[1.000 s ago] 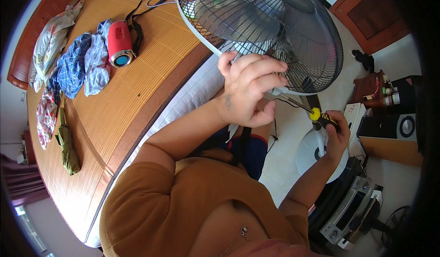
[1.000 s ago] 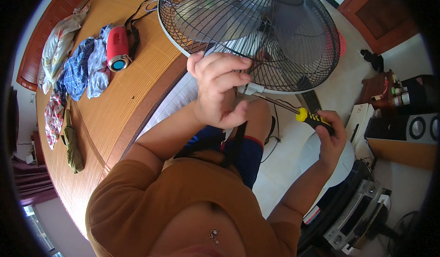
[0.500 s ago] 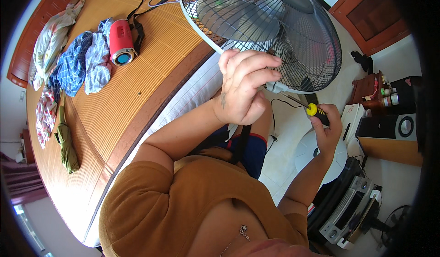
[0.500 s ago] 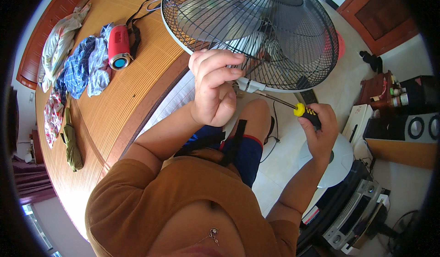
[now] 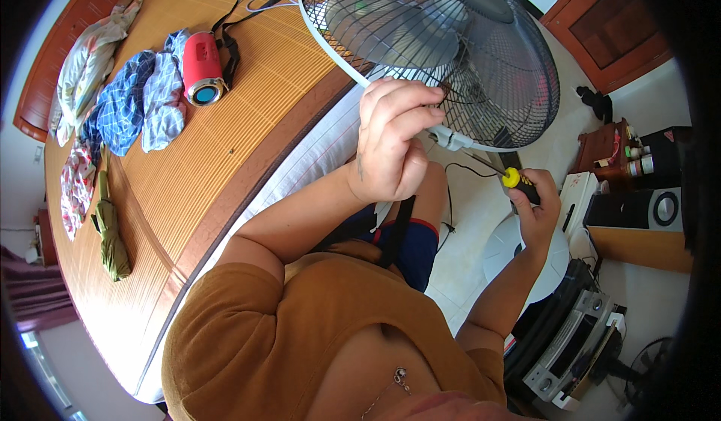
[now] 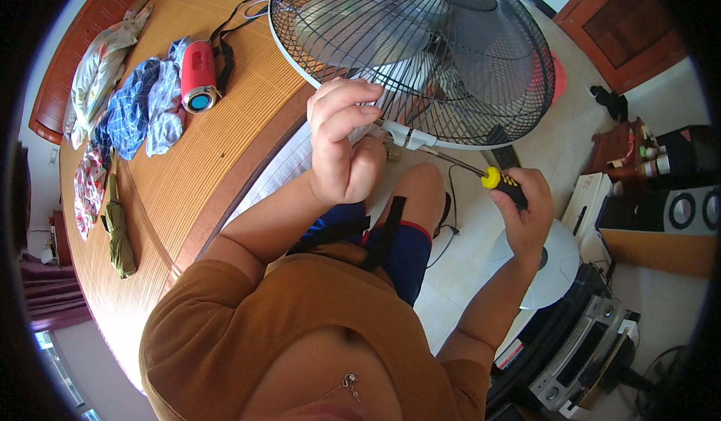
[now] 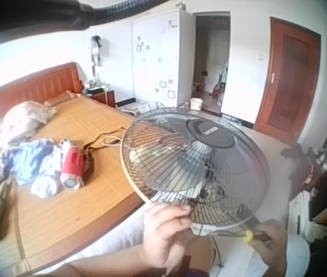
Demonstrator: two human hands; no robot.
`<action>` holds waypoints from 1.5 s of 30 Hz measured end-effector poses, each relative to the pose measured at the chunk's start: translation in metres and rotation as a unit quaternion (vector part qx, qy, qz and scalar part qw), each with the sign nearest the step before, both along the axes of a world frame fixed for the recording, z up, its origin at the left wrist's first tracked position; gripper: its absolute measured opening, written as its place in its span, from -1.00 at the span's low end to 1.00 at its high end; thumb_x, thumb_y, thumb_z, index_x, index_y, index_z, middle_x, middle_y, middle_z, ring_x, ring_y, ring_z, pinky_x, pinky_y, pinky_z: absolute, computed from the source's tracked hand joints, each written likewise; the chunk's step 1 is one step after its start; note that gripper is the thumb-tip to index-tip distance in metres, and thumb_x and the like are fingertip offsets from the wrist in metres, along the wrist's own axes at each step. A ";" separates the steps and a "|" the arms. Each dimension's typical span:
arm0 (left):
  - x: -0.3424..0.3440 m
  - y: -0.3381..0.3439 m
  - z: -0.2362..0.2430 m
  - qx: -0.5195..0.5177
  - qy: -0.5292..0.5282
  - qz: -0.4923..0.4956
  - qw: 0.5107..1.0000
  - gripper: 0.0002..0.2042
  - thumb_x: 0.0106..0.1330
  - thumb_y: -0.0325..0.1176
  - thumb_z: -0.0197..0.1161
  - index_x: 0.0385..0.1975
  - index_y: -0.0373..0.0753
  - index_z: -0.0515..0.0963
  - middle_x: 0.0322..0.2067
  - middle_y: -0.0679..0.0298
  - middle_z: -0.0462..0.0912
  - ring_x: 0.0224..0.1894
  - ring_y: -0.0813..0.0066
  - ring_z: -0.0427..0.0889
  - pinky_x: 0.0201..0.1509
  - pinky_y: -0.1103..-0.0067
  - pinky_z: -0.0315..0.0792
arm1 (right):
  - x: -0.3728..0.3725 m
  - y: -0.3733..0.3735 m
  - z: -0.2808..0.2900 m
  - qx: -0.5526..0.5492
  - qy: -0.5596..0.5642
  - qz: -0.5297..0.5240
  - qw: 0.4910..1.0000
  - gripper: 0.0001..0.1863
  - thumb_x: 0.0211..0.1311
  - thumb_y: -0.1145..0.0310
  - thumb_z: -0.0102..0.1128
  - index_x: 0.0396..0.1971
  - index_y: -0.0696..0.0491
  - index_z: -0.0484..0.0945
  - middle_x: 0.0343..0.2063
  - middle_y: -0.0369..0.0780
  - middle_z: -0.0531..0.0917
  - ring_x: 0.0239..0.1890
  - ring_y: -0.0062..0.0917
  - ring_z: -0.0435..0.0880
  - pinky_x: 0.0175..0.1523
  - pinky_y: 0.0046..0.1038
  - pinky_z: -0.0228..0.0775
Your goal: The person reassembles a floor fan by placing the plastic ring around the outer edges of the front and back grilles and then tightening a screw on a small plastic bracket using a screwdriver.
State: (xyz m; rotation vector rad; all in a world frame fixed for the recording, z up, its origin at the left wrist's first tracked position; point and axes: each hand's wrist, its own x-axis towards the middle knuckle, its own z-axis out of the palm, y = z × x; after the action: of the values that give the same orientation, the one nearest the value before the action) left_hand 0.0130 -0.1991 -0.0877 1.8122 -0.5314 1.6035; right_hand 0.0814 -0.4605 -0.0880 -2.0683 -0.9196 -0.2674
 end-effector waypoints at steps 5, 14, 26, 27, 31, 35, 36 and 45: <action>-0.005 -0.001 -0.002 0.029 0.016 0.032 0.999 -0.55 -0.30 -0.70 -0.04 -0.25 -0.36 0.37 -0.21 0.02 0.45 -0.16 0.11 0.45 0.09 0.25 0.21 | 0.001 -0.004 0.000 -0.004 -0.006 -0.002 1.000 -0.68 -0.13 0.43 0.32 -0.34 0.17 0.45 -0.44 -0.17 0.48 -0.39 -0.43 0.45 -0.27 -0.54 0.27; -0.020 0.006 -0.001 0.013 0.026 0.024 0.999 -0.62 -0.20 -0.64 -0.02 -0.26 -0.30 0.41 -0.20 0.08 0.45 -0.14 0.15 0.46 0.18 0.24 0.14 | 0.004 -0.007 0.002 0.010 -0.005 0.033 0.999 -0.70 -0.10 0.53 0.24 -0.28 0.17 0.46 -0.38 -0.17 0.50 -0.34 -0.45 0.46 -0.20 -0.55 0.29; -0.183 0.188 -0.040 -0.029 0.564 0.303 0.768 -0.81 0.01 -0.46 0.25 -0.33 -0.25 0.59 -0.45 0.23 0.56 -0.50 0.46 0.53 -0.38 0.57 0.41 | 0.011 -0.011 -0.007 -0.030 0.028 0.008 0.999 -0.72 0.03 0.44 0.16 -0.22 0.16 0.41 -0.29 -0.18 0.48 -0.22 -0.46 0.43 -0.07 -0.51 0.26; -0.184 0.187 -0.046 -0.029 0.565 0.301 0.768 -0.81 0.01 -0.46 0.25 -0.33 -0.25 0.59 -0.45 0.23 0.56 -0.50 0.46 0.53 -0.38 0.57 0.41 | 0.012 -0.012 -0.008 -0.031 0.029 0.006 0.999 -0.72 0.03 0.44 0.16 -0.22 0.16 0.41 -0.29 -0.18 0.48 -0.22 -0.46 0.43 -0.07 -0.51 0.26; -0.180 0.184 -0.058 -0.048 0.579 0.298 0.757 -0.83 -0.03 -0.42 0.28 -0.40 -0.24 0.61 -0.49 0.17 0.55 -0.45 0.29 0.55 -0.33 0.50 0.43 | 0.011 -0.015 -0.010 -0.034 0.035 0.008 0.999 -0.72 0.04 0.45 0.15 -0.22 0.17 0.41 -0.29 -0.16 0.48 -0.21 -0.45 0.43 -0.06 -0.50 0.26; -0.172 0.186 -0.063 -0.007 0.567 0.318 0.759 -0.86 -0.02 -0.40 0.27 -0.43 -0.23 0.61 -0.49 0.16 0.56 -0.42 0.22 0.55 -0.31 0.47 0.43 | 0.010 -0.018 -0.007 -0.036 0.038 0.010 0.999 -0.72 0.02 0.47 0.16 -0.21 0.16 0.41 -0.29 -0.15 0.48 -0.20 -0.43 0.43 -0.07 -0.48 0.26; -0.169 0.187 -0.064 -0.005 0.567 0.312 0.762 -0.86 -0.02 -0.40 0.27 -0.43 -0.23 0.61 -0.49 0.16 0.56 -0.42 0.22 0.55 -0.31 0.47 0.43 | 0.010 -0.018 -0.008 -0.038 0.037 0.002 0.999 -0.72 0.02 0.47 0.16 -0.21 0.16 0.41 -0.29 -0.15 0.48 -0.20 -0.43 0.43 -0.07 -0.48 0.26; -0.170 0.190 -0.063 0.060 0.573 0.333 0.746 -0.89 0.01 -0.44 0.22 -0.46 -0.26 0.60 -0.46 0.13 0.56 -0.39 0.17 0.55 -0.31 0.43 0.43 | 0.006 -0.002 0.003 -0.012 0.008 0.021 1.000 -0.70 -0.06 0.47 0.25 -0.27 0.14 0.44 -0.37 -0.19 0.49 -0.33 -0.48 0.46 -0.24 -0.59 0.29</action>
State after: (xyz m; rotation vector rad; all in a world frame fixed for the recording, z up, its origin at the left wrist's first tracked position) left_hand -0.1571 -0.0092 -0.1509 2.7954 0.6717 0.4591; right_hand 0.0871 -0.4630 -0.0850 -2.0672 -0.9591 -0.2176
